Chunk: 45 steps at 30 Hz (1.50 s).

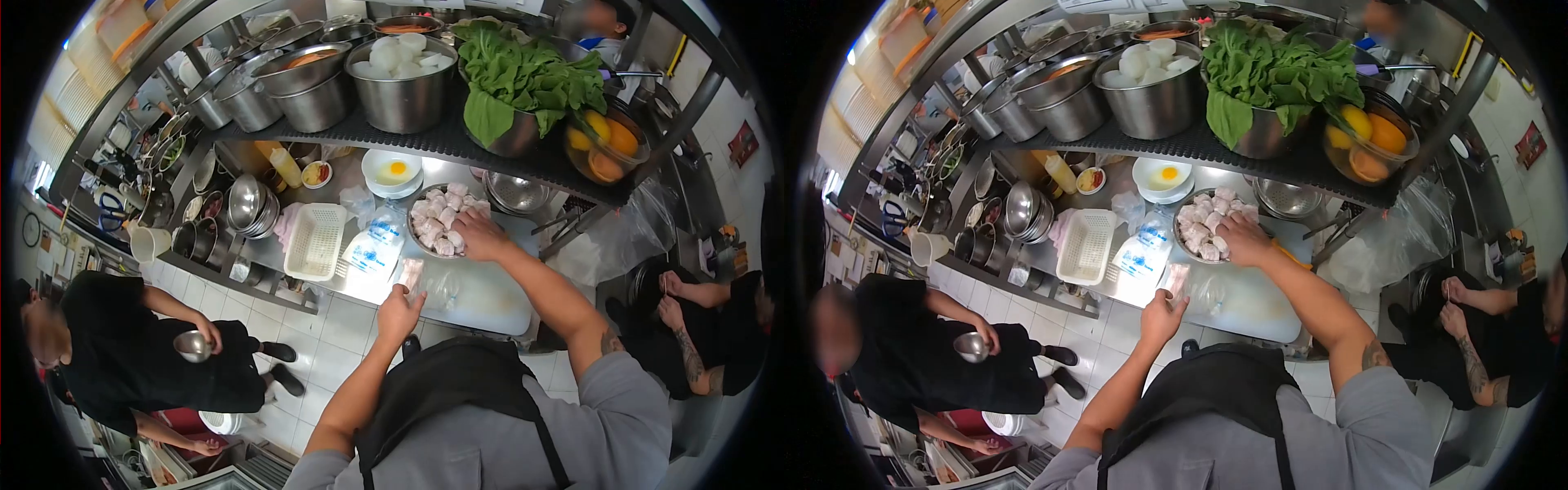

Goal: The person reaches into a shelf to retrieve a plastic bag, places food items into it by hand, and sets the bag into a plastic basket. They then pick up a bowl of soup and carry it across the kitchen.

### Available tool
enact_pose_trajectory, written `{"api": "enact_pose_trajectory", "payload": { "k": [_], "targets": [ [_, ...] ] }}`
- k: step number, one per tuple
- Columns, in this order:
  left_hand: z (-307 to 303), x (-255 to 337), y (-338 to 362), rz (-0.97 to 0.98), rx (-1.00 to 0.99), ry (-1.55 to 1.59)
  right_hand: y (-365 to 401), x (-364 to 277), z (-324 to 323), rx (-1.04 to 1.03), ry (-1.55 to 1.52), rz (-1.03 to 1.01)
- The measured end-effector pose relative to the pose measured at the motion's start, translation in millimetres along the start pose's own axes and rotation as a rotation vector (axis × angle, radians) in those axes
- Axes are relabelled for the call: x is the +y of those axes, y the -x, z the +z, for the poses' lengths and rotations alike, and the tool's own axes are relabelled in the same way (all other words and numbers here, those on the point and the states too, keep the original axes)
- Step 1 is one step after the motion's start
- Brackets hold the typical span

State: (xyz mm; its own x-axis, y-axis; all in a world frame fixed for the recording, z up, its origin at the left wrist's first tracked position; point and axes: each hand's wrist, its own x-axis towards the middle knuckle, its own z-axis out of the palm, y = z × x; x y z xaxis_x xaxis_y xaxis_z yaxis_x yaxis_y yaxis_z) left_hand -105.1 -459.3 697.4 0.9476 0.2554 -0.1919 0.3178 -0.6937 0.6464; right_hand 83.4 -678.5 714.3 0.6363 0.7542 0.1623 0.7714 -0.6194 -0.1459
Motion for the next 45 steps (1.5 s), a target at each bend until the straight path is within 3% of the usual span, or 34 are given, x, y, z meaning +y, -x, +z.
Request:
{"api": "enact_pose_trajectory", "payload": {
  "k": [11,14,17,20,26,29,33,43,45],
  "targets": [
    [1,-16,-2,-0.027,0.102,0.085,0,8,-5,-0.008,-0.102,-0.037],
    [0,-11,-1,-0.026,0.105,0.093,3,16,9,0.185,-0.338,0.175],
    [4,-13,-3,-0.013,0.098,0.106,2,27,16,0.182,-1.109,0.43],
    [9,-18,-7,-0.017,0.108,0.109,17,14,-2,0.26,-1.433,0.589],
    [10,-2,-11,0.061,0.177,0.236,81,3,9,-0.023,-2.31,0.673],
    [9,1,-11,0.014,0.124,0.201,115,-15,39,-0.13,-2.22,0.806],
    [11,25,7,0.106,-0.04,-0.01,127,-58,53,-0.148,-1.976,1.055],
    [35,15,16,0.293,-0.007,0.048,75,-95,98,-0.015,-1.96,1.018],
    [38,9,19,0.339,0.009,0.06,71,-102,109,0.001,-1.662,0.953]
  ]
}}
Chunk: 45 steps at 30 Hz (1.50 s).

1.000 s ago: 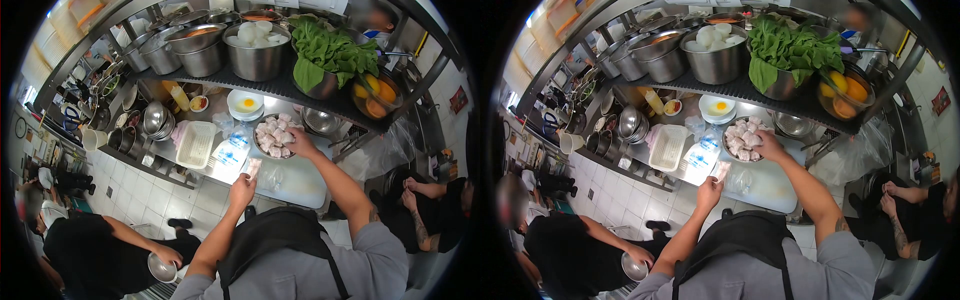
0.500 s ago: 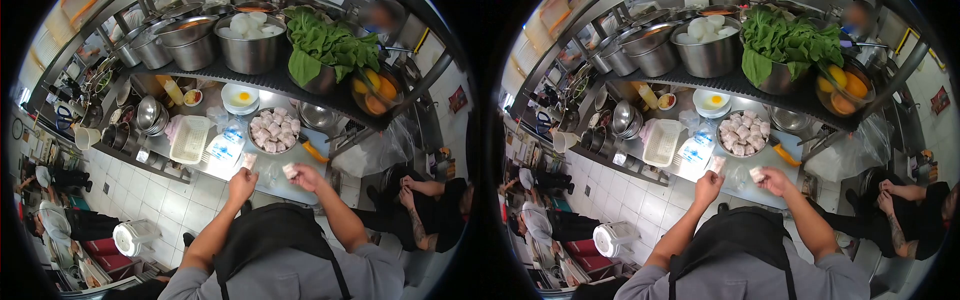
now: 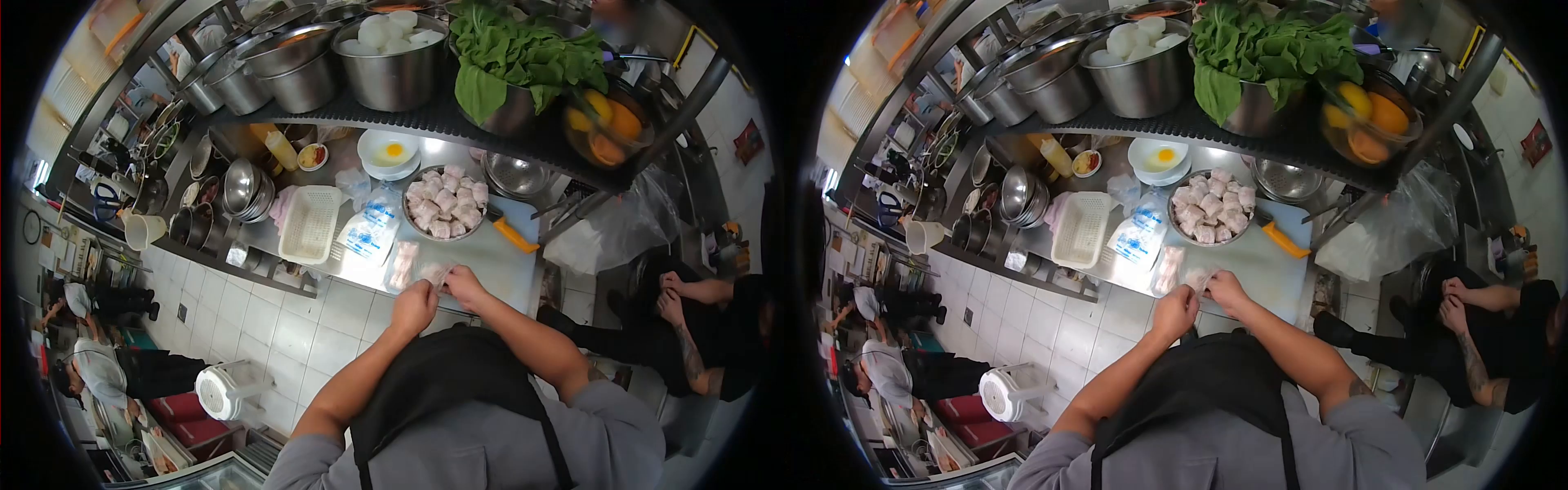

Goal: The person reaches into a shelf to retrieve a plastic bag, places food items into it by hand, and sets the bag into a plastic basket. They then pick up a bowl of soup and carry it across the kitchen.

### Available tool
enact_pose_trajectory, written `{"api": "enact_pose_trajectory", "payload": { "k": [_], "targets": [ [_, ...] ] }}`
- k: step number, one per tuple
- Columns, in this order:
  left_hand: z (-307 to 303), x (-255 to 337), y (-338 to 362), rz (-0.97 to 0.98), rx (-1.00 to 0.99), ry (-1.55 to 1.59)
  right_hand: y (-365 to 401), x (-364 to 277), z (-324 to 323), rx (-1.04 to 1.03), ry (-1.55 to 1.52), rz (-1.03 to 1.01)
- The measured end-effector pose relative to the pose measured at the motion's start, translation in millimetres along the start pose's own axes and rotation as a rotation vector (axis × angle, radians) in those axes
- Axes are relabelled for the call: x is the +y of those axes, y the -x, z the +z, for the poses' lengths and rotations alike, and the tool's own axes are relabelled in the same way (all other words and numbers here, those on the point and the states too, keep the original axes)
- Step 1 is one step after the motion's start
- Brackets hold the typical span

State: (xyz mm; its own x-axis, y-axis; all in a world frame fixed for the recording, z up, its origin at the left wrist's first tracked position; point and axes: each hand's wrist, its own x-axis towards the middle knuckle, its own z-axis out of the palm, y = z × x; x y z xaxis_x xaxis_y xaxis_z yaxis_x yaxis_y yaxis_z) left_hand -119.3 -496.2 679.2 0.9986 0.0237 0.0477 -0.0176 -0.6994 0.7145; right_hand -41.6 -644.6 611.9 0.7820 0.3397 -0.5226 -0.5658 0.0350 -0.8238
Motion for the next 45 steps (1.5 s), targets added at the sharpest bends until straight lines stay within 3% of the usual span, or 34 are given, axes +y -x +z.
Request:
{"api": "enact_pose_trajectory", "payload": {
  "k": [4,6,9,10,13,16,19,25,28,30,35,38,40,43,45],
  "targets": [
    [-2,-4,9,0.183,0.029,-0.01,9,-3,13,0.073,0.802,-0.441],
    [-5,-16,11,0.296,0.064,0.016,4,0,14,0.016,0.809,-0.485],
    [-18,-48,25,-0.231,0.239,0.165,6,-2,14,-0.042,0.94,-0.663],
    [-21,-52,26,-0.278,0.283,0.163,8,-6,15,-0.053,1.003,-0.744],
    [-20,-30,26,-0.069,0.186,0.057,19,-17,21,-0.064,1.07,-0.799],
    [-9,1,13,-0.018,0.03,0.014,21,-17,18,-0.178,1.059,-0.531],
    [-1,7,10,0.106,0.005,0.008,-5,17,5,-0.089,1.011,-0.944],
    [6,5,11,0.357,-0.012,0.072,-22,22,-11,-0.324,1.055,-0.894],
    [5,7,9,0.447,-0.064,0.089,-26,22,-8,-0.324,1.006,-0.714],
    [-3,6,5,0.526,-0.102,0.089,-17,10,-6,-0.347,1.015,-0.781],
    [-34,-71,1,-0.135,0.316,0.119,2,-1,-5,-0.314,1.026,-0.711],
    [-34,-103,0,-0.211,0.08,0.281,-5,8,-9,-0.272,1.028,-0.609],
    [-27,-113,-4,-0.222,0.071,0.304,-9,11,-4,-0.232,1.034,-0.58],
    [-19,-119,-8,-0.246,0.079,0.342,-14,19,0,-0.209,1.072,-0.759],
    [-17,-121,-6,-0.272,0.1,0.371,-10,18,4,-0.215,1.081,-0.73]
  ]
}}
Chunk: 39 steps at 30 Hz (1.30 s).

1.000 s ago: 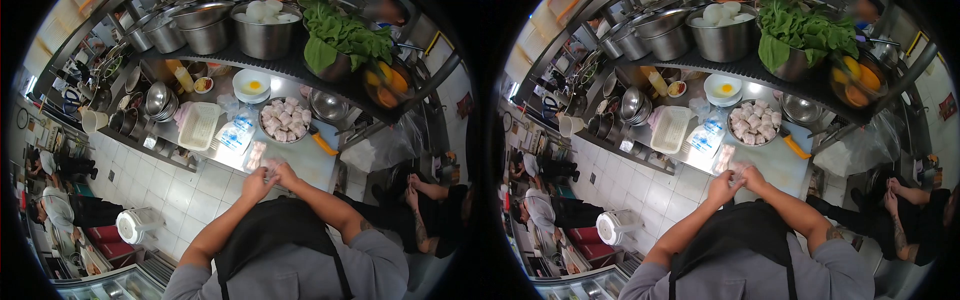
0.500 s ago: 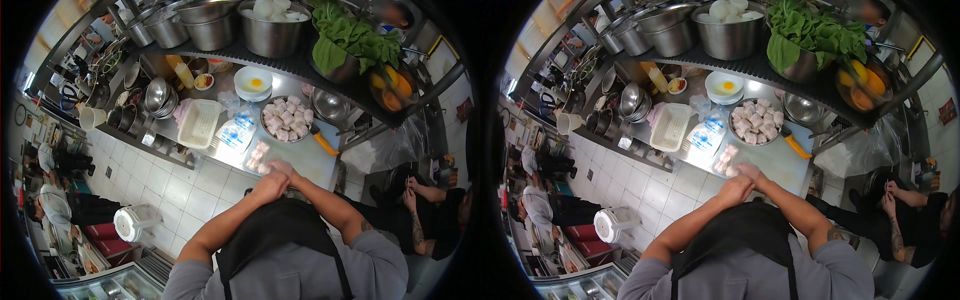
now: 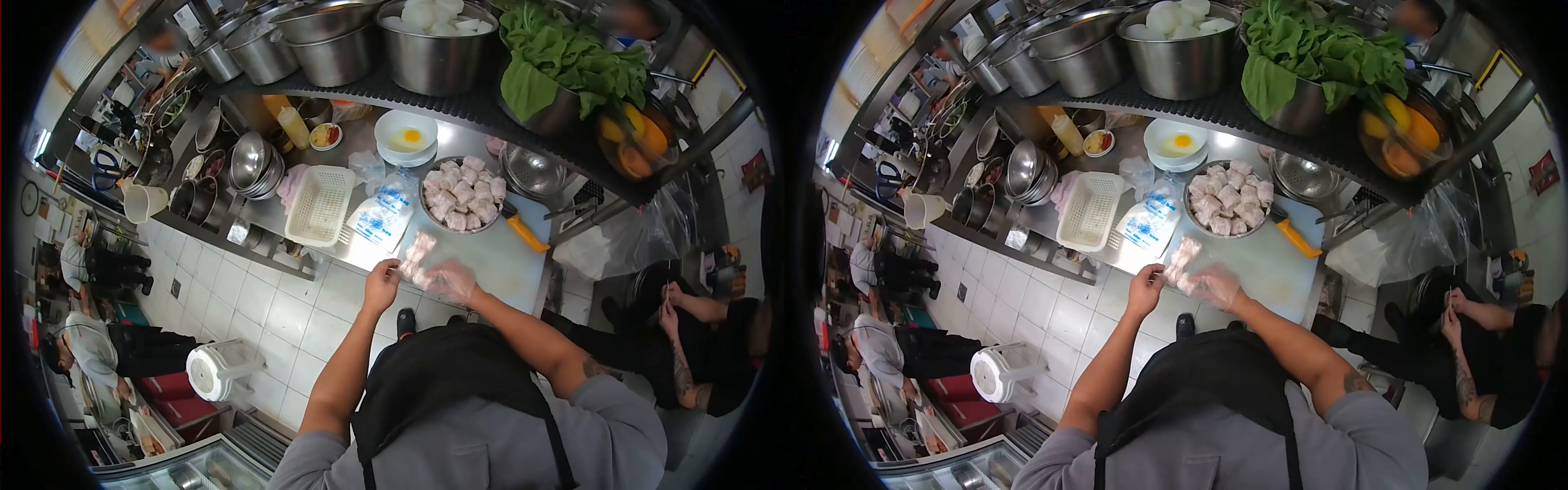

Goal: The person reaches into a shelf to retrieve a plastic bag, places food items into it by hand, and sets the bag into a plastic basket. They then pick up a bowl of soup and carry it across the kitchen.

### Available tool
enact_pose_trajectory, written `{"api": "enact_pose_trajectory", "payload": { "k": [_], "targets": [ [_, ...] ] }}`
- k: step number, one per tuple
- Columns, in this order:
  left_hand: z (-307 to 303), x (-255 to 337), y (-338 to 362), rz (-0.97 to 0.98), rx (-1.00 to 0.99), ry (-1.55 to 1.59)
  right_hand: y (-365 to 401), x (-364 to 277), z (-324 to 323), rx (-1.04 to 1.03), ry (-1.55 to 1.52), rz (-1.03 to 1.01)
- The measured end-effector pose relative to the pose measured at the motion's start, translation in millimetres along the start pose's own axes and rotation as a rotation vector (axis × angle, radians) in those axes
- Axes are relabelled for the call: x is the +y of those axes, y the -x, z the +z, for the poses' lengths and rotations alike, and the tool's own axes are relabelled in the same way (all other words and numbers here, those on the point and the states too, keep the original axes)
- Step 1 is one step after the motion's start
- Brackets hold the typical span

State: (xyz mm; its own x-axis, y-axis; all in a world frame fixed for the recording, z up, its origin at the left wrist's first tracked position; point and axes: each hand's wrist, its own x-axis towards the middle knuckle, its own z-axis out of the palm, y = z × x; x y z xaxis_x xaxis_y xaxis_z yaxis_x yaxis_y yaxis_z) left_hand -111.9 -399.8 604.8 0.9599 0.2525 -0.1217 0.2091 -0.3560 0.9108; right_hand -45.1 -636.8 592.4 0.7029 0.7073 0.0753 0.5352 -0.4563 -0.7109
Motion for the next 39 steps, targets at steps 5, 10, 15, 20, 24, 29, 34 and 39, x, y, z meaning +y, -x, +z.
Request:
{"api": "enact_pose_trajectory", "payload": {
  "k": [5,10,15,20,24,29,34,39],
  "targets": [
    [1,5,0,-0.09,0.026,-0.015,-3,-13,-8,-0.005,0.061,0.06],
    [6,-2,-2,-0.115,0.05,0.05,-4,-18,-8,-0.044,0.017,0.096],
    [6,-2,-5,-0.07,0.099,0.074,-6,-6,2,-0.023,-0.06,0.071],
    [2,-1,1,0.084,0.195,-0.137,-3,0,1,0.029,0.03,-0.115],
    [-13,3,15,0.093,0.218,-0.146,49,30,-30,0.111,0.187,-0.351],
    [-15,10,20,-0.011,0.13,-0.079,86,24,-99,-0.188,0.276,-0.134],
    [12,31,25,-0.071,-0.087,-0.159,75,3,-123,-0.29,0.145,0.034],
    [24,55,39,0.189,0.032,-0.435,79,31,-82,-0.106,0.023,-0.08]
  ]
}}
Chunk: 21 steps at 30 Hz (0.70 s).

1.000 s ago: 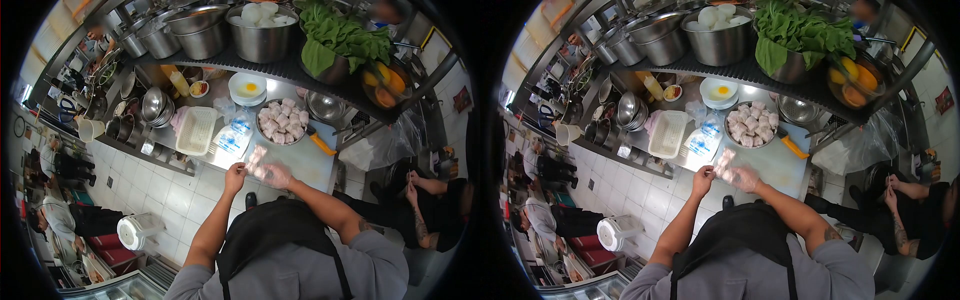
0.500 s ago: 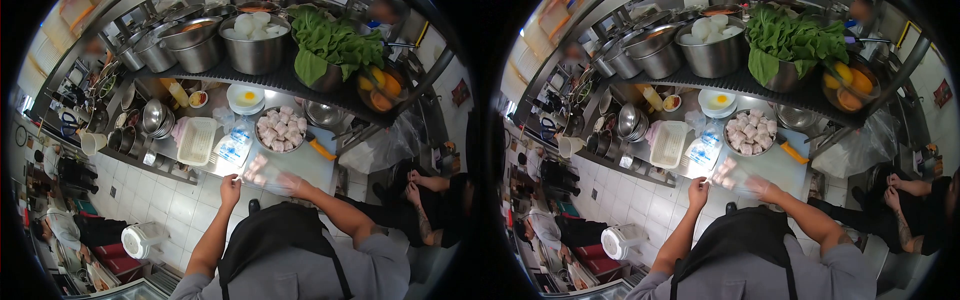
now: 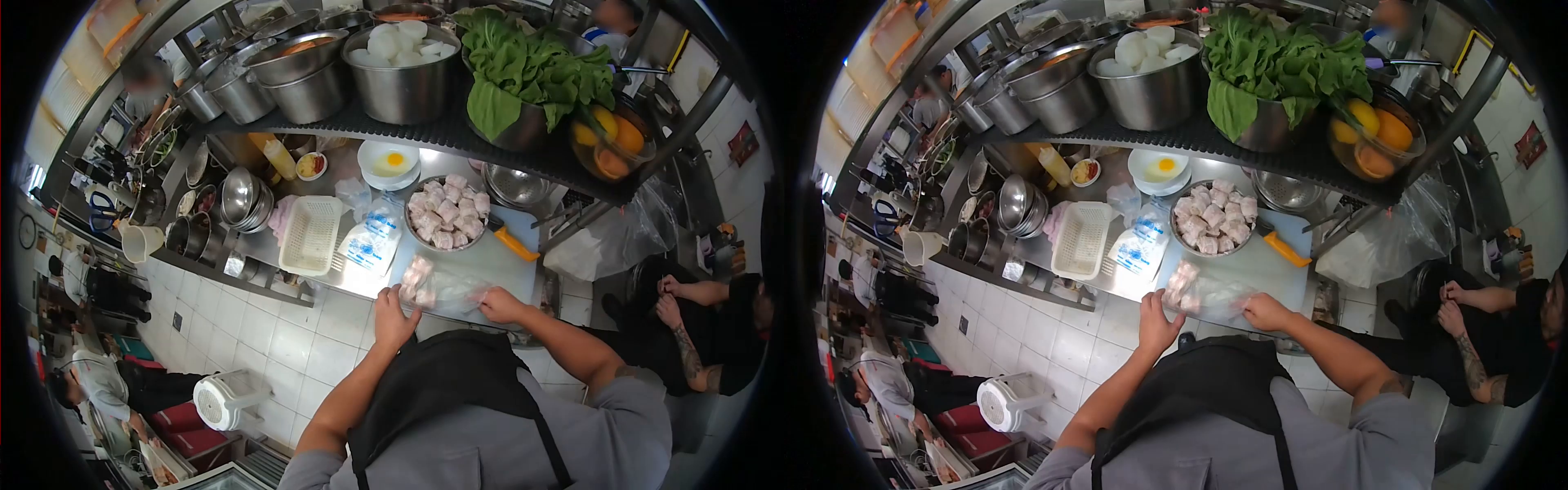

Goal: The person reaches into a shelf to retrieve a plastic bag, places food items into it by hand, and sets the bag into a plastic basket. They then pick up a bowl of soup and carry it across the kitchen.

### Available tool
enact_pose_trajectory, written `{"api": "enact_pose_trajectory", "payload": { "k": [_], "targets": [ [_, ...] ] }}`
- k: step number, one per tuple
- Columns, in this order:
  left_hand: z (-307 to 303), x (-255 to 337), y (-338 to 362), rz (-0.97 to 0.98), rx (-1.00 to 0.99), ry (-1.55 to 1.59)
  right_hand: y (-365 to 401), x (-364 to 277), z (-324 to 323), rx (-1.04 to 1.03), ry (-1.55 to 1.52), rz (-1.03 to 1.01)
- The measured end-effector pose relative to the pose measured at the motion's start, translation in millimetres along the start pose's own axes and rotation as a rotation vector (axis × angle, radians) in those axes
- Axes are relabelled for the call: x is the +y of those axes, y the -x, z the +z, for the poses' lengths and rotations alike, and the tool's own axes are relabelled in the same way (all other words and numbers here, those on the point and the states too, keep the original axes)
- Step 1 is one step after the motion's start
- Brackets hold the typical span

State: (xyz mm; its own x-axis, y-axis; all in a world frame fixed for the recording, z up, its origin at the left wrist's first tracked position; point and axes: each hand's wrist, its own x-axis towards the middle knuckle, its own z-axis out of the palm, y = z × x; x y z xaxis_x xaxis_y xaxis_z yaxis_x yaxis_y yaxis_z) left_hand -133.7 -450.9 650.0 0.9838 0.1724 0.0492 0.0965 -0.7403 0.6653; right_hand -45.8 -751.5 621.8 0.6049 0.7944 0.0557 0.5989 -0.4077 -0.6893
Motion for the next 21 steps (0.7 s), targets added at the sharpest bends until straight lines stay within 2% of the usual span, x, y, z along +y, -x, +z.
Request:
{"api": "enact_pose_trajectory", "payload": {
  "k": [2,3,5,6,9,10,13,17,20,21],
  "targets": [
    [12,-12,-2,0.001,0.0,0.102,-16,-7,21,0.083,-0.1,0.0],
    [15,-16,-4,0.005,0.003,0.15,-26,-14,26,0.09,-0.097,0.067],
    [11,-11,-3,0.012,0.072,0.067,-45,-27,33,0.105,-0.093,0.205],
    [8,-5,-1,0.017,0.104,0.026,-51,-29,37,0.114,-0.129,0.203],
    [-12,42,-6,-0.133,-0.392,0.015,-62,-28,48,0.131,-0.222,0.182],
    [-10,52,-3,-0.002,-0.39,-0.12,-64,-28,51,0.129,-0.245,0.165],
    [13,60,-3,-0.003,-0.503,-0.117,-69,-26,54,0.124,-0.294,0.129],
    [31,54,7,0.03,-0.289,-0.042,-73,-34,42,0.03,-0.394,0.201],
    [29,56,14,0.078,-0.232,0.059,-75,-33,53,0.035,-0.184,0.183],
    [27,61,17,0.09,-0.222,0.065,-76,-27,63,0.06,-0.225,0.159]
  ]
}}
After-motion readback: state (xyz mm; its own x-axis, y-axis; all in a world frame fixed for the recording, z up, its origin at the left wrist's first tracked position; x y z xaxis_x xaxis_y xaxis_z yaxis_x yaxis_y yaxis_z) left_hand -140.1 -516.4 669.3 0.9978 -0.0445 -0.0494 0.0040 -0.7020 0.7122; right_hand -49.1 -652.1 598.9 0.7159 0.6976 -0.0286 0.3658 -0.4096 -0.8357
